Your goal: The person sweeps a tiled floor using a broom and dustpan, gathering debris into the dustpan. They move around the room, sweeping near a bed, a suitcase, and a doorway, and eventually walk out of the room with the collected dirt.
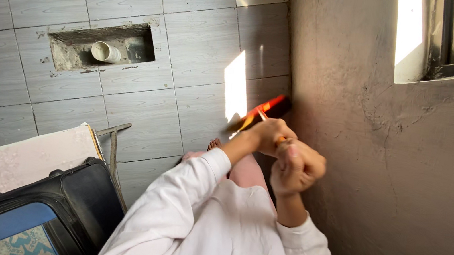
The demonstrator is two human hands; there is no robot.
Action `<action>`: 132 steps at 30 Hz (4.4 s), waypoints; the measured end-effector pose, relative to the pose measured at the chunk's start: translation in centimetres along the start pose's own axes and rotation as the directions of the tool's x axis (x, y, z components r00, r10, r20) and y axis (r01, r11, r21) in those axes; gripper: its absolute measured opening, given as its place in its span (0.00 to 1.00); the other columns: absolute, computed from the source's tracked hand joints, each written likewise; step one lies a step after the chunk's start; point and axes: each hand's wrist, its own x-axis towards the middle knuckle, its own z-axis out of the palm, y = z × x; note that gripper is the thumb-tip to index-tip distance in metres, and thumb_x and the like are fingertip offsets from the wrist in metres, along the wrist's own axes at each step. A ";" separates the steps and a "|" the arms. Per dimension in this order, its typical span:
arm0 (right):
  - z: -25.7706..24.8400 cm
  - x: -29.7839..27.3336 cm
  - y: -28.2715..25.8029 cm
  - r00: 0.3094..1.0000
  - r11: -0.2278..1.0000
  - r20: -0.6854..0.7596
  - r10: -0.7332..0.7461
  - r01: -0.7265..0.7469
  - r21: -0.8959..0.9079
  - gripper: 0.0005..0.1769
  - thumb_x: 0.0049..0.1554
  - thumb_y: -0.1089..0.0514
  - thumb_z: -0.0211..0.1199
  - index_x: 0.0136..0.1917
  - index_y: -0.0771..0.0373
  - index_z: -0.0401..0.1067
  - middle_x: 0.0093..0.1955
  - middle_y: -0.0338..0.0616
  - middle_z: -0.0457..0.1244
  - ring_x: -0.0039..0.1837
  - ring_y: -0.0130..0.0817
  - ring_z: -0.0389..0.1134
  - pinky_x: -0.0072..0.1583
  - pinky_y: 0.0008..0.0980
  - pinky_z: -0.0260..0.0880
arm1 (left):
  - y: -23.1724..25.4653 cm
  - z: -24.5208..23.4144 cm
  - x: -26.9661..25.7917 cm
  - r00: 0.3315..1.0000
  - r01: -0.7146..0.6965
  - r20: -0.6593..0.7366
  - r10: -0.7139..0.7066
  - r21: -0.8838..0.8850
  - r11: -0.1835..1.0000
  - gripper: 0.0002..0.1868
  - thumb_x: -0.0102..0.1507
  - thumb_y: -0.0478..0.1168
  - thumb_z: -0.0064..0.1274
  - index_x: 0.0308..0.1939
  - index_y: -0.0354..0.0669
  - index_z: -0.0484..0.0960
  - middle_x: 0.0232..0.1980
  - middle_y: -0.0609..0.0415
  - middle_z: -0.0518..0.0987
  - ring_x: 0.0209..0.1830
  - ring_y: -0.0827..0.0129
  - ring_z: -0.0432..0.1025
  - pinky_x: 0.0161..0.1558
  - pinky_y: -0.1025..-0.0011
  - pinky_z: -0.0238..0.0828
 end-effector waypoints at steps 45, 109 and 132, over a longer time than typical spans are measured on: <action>5.0 13.0 15.9 0.937 0.985 0.336 0.100 -0.047 -0.163 0.18 0.53 0.68 0.53 0.25 0.68 0.52 0.24 0.42 0.46 0.29 0.33 0.46 0.35 0.32 0.44 | -16.1 -16.8 6.7 0.957 0.253 -0.223 -0.185 0.331 0.909 0.17 0.47 0.43 0.53 0.11 0.42 0.63 0.15 0.48 0.67 0.16 0.53 0.64 0.20 0.60 0.60; 9.2 50.6 27.7 0.635 0.978 0.760 0.135 0.037 -0.205 0.20 0.54 0.61 0.52 0.23 0.67 0.54 0.22 0.44 0.50 0.26 0.33 0.51 0.32 0.32 0.48 | -20.6 -33.8 35.9 0.836 0.332 -0.460 -0.299 -0.008 0.943 0.13 0.46 0.42 0.55 0.20 0.42 0.66 0.19 0.49 0.69 0.18 0.56 0.66 0.22 0.62 0.59; 11.8 50.6 22.6 0.762 1.000 0.647 0.028 -0.013 -0.028 0.21 0.56 0.66 0.47 0.23 0.67 0.51 0.23 0.41 0.50 0.26 0.30 0.53 0.33 0.29 0.52 | -15.7 -38.6 32.9 0.745 0.471 -0.564 -0.355 0.069 0.880 0.17 0.52 0.41 0.53 0.16 0.39 0.62 0.16 0.46 0.65 0.16 0.55 0.62 0.22 0.62 0.56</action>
